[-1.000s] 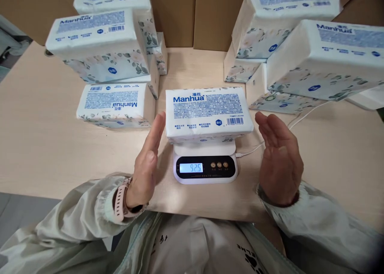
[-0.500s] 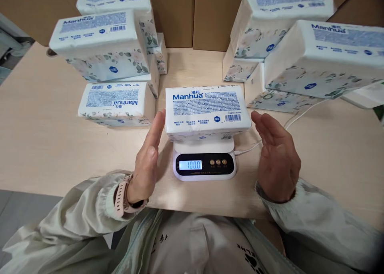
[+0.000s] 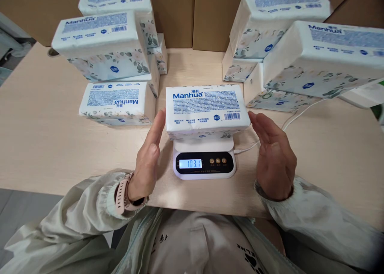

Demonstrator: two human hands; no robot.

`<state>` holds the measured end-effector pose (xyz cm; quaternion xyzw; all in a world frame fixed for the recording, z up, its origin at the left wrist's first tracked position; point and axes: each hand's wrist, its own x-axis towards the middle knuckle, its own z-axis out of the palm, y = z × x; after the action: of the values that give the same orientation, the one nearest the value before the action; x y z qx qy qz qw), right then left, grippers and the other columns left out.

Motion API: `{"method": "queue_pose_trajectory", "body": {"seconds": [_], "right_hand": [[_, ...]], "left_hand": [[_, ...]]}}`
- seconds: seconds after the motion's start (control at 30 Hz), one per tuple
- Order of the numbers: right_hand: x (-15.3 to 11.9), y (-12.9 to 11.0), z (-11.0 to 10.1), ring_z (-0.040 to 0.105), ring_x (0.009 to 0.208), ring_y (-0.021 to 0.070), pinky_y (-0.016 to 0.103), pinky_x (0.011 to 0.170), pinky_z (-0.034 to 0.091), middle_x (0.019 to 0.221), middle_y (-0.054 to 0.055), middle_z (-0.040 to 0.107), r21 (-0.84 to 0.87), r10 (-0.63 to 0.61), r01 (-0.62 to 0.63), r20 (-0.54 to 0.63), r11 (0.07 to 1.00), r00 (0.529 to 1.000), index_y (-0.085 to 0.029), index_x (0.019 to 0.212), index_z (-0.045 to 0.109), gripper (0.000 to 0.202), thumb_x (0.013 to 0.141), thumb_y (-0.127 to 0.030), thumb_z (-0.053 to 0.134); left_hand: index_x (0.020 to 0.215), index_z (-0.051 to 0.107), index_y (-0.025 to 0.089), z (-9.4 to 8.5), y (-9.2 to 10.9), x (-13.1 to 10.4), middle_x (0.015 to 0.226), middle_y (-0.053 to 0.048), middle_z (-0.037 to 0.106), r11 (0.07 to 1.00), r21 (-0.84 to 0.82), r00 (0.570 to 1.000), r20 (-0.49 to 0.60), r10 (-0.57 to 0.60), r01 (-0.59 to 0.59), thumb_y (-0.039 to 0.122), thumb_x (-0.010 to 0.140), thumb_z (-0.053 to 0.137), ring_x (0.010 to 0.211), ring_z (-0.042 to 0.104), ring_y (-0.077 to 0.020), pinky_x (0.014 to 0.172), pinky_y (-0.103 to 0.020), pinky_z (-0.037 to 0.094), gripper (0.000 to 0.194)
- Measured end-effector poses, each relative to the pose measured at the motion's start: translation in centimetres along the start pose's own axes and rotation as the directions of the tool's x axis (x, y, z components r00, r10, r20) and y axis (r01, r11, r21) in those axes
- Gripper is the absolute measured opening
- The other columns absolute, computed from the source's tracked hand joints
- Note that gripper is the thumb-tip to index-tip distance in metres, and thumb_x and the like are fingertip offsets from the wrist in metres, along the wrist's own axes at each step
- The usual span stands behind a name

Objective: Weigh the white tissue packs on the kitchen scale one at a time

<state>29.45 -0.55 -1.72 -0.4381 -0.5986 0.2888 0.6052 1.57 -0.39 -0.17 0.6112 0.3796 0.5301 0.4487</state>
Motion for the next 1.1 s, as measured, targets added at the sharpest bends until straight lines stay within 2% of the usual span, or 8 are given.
{"method": "queue_pose_trajectory", "body": {"seconds": [0.37,0.53,0.63,0.77,0.93,1.0,1.03,1.1], "right_hand": [[0.2,-0.3,-0.7,0.049,0.161,0.0295,0.063,0.138,0.033,0.166,-0.007,0.059,-0.072,0.071,-0.061,0.143,0.996,0.987,-0.044,0.159,0.054,0.051,0.108,-0.045,0.051],[0.8,-1.7,0.1,0.035,0.168,0.0284,0.059,0.141,0.024,0.178,-0.001,0.042,-0.058,0.109,-0.094,0.378,0.994,0.919,-0.037,0.170,0.036,0.066,0.108,-0.047,0.055],[2.3,-3.9,1.6,0.034,0.169,0.0283,0.057,0.141,0.027,0.178,0.000,0.042,-0.021,0.069,-0.067,0.453,0.998,0.889,-0.036,0.169,0.037,0.070,0.105,-0.045,0.061],[5.5,-6.4,5.8,0.034,0.169,0.0309,0.055,0.139,0.035,0.179,0.001,0.040,0.067,-0.092,0.067,0.496,0.996,0.864,-0.032,0.166,0.042,0.074,0.100,-0.059,0.063],[8.9,-4.6,14.3,0.026,0.172,0.0240,0.051,0.137,0.037,0.184,-0.004,0.027,0.077,-0.262,0.270,0.594,0.960,0.761,-0.031,0.170,0.025,0.076,0.104,-0.067,0.033],[9.6,-2.7,17.4,0.023,0.173,0.0226,0.050,0.136,0.038,0.184,-0.003,0.026,0.069,-0.263,0.284,0.623,0.956,0.737,-0.028,0.170,0.023,0.075,0.103,-0.060,0.035],[9.8,-1.7,18.6,0.024,0.172,0.0222,0.049,0.137,0.038,0.184,-0.001,0.028,0.063,-0.249,0.271,0.627,0.961,0.738,-0.026,0.170,0.026,0.075,0.102,-0.056,0.040],[9.9,-0.2,20.1,0.028,0.171,0.0215,0.046,0.140,0.033,0.182,0.003,0.033,0.045,-0.212,0.237,0.628,0.970,0.749,-0.024,0.167,0.032,0.074,0.099,-0.047,0.048]], "left_hand": [[0.169,0.043,0.038,0.3,0.3,0.5,0.180,0.010,0.029,1.000,-0.014,1.000,0.013,0.005,-0.005,0.058,0.111,0.045,0.172,0.016,-0.0302,0.146,-0.051,0.016,0.061],[0.167,0.047,0.036,0.6,1.3,1.0,0.178,0.008,0.035,0.998,-0.055,0.999,0.040,0.024,-0.021,0.053,0.110,0.048,0.172,0.019,-0.0316,0.145,-0.051,0.020,0.060],[0.159,0.058,0.040,0.5,2.4,1.3,0.171,0.012,0.048,0.986,-0.006,0.983,-0.073,0.168,-0.169,0.055,0.108,0.053,0.170,0.024,-0.0334,0.144,-0.053,0.024,0.054],[0.142,0.068,0.044,-1.8,3.9,2.7,0.158,0.020,0.058,0.879,0.161,0.825,-0.302,0.477,-0.449,0.044,0.106,0.049,0.173,0.014,-0.0316,0.147,-0.055,0.012,0.041],[0.142,0.053,0.066,-7.5,3.2,5.4,0.158,0.042,0.044,0.701,0.478,0.672,-0.268,0.690,-0.529,0.031,0.112,0.041,0.172,-0.015,-0.0268,0.145,-0.063,-0.007,0.048],[0.144,0.050,0.067,-9.4,1.7,6.0,0.163,0.038,0.040,0.655,0.582,0.604,-0.320,0.730,-0.483,0.030,0.115,0.048,0.172,-0.011,-0.0302,0.143,-0.069,-0.004,0.047],[0.148,0.048,0.062,-10.3,0.9,6.1,0.165,0.033,0.041,0.642,0.620,0.597,-0.324,0.734,-0.451,0.035,0.117,0.050,0.171,-0.008,-0.0341,0.139,-0.074,0.001,0.041],[0.158,0.039,0.045,-11.8,-0.7,6.1,0.165,0.018,0.045,0.613,0.691,0.637,-0.284,0.717,-0.382,0.056,0.119,0.037,0.167,-0.005,-0.0430,0.121,-0.085,0.018,0.040]]}}
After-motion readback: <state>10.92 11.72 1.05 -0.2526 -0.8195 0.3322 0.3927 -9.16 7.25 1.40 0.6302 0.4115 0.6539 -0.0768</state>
